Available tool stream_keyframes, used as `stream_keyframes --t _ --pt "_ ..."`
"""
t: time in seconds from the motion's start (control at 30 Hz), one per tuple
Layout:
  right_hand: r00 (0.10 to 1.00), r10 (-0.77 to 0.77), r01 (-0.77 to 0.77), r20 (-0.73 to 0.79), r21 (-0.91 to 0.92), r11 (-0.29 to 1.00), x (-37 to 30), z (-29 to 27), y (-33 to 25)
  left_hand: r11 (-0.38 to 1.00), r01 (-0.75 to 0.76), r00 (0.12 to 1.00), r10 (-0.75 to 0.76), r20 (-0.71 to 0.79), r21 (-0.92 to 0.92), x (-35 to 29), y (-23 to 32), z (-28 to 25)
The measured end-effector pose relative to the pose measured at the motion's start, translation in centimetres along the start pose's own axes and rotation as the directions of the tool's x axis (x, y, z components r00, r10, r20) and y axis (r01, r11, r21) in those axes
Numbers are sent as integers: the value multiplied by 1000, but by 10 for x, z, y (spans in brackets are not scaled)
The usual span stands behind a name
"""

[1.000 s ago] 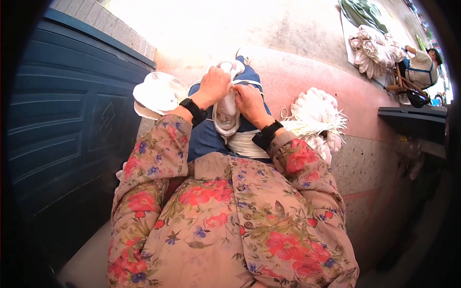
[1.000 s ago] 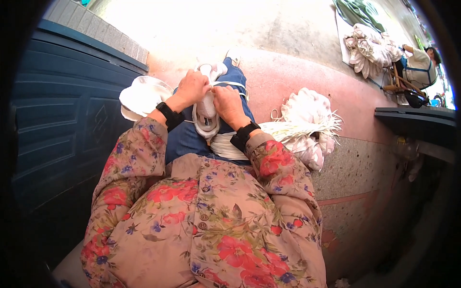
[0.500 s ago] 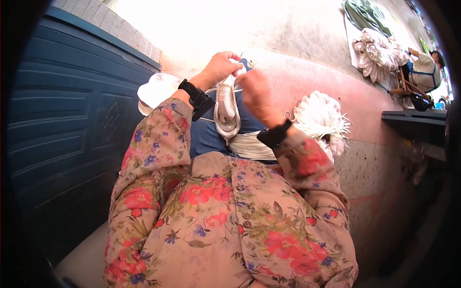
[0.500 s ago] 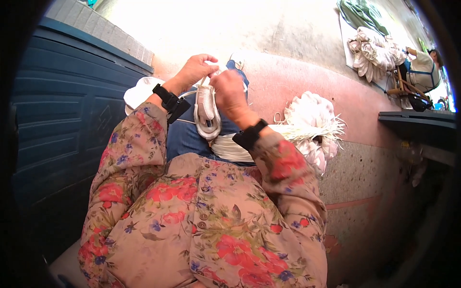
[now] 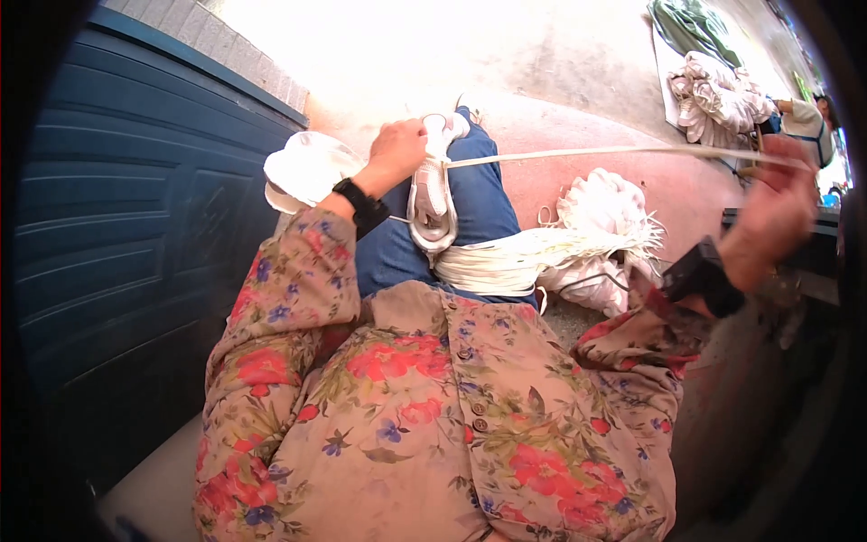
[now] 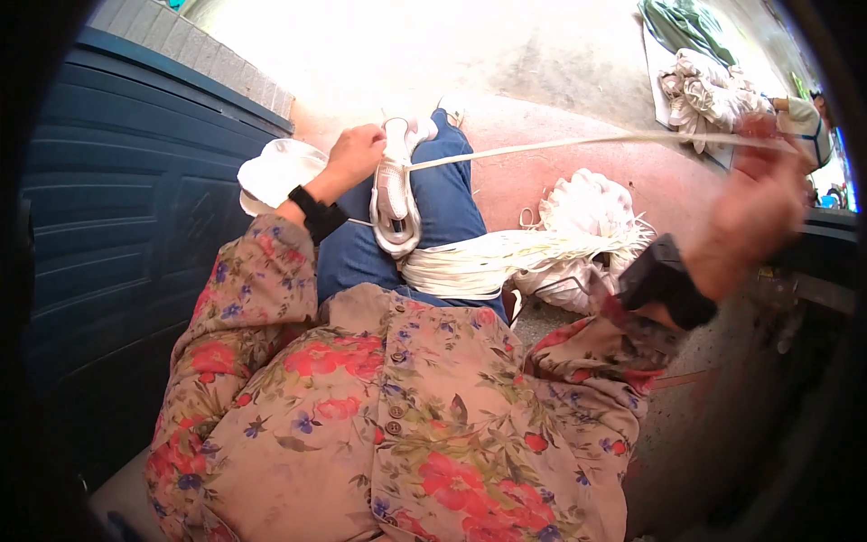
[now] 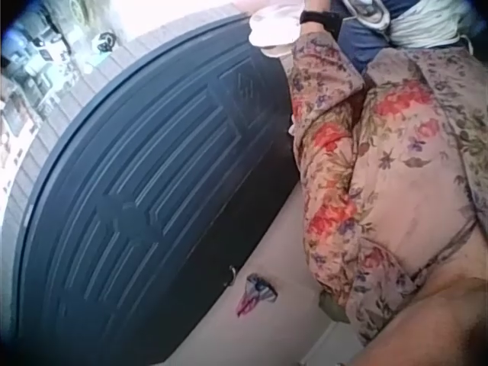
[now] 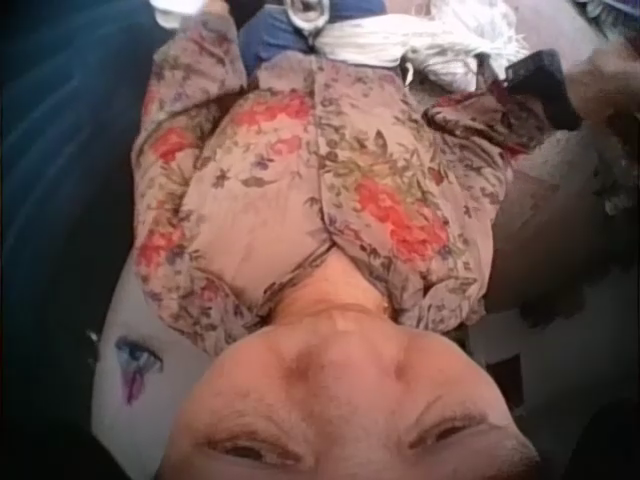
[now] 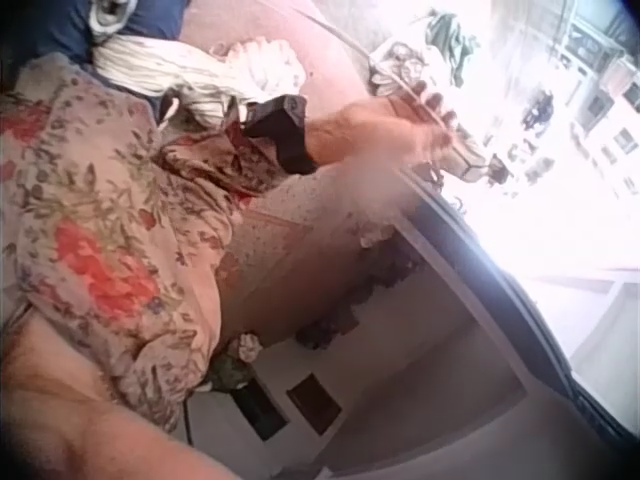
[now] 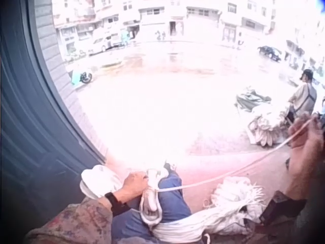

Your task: Lacing multiple pairs of white shoes in a workshop.

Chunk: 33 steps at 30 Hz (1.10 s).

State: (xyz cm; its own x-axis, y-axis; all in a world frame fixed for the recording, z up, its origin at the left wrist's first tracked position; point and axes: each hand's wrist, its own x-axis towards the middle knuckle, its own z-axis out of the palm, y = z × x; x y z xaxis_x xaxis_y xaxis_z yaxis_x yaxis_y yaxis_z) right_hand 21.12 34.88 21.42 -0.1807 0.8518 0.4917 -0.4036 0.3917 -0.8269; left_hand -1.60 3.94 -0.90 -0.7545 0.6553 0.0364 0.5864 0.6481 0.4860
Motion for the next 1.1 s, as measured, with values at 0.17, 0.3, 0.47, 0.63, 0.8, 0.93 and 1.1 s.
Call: stream_keyframes --t 0.17,0.3,0.47,0.63,0.8,0.93,1.1 --pt "570 591 -639 571 -144 755 -109 79 78 969 231 972 -226 71 -82 -47 9 -23" --pt "294 552 -316 780 -466 826 -217 107 147 973 218 975 -213 65 -79 -48 8 -8" --pt "312 327 395 892 -435 809 -265 126 150 956 235 971 -226 74 -173 -51 9 -8" --pt "204 134 701 970 -240 671 -266 132 152 948 173 984 -177 7 -268 -54 11 -5" --pt "-28 127 805 992 -53 591 -260 133 145 922 116 993 -121 9 -369 -52 6 -13" --pt "13 547 489 837 -483 727 -251 131 124 924 228 973 -232 24 -308 -31 -16 -12" --pt "-66 770 -490 634 -693 529 -178 132 61 983 142 970 -162 184 120 -9 -25 -5"
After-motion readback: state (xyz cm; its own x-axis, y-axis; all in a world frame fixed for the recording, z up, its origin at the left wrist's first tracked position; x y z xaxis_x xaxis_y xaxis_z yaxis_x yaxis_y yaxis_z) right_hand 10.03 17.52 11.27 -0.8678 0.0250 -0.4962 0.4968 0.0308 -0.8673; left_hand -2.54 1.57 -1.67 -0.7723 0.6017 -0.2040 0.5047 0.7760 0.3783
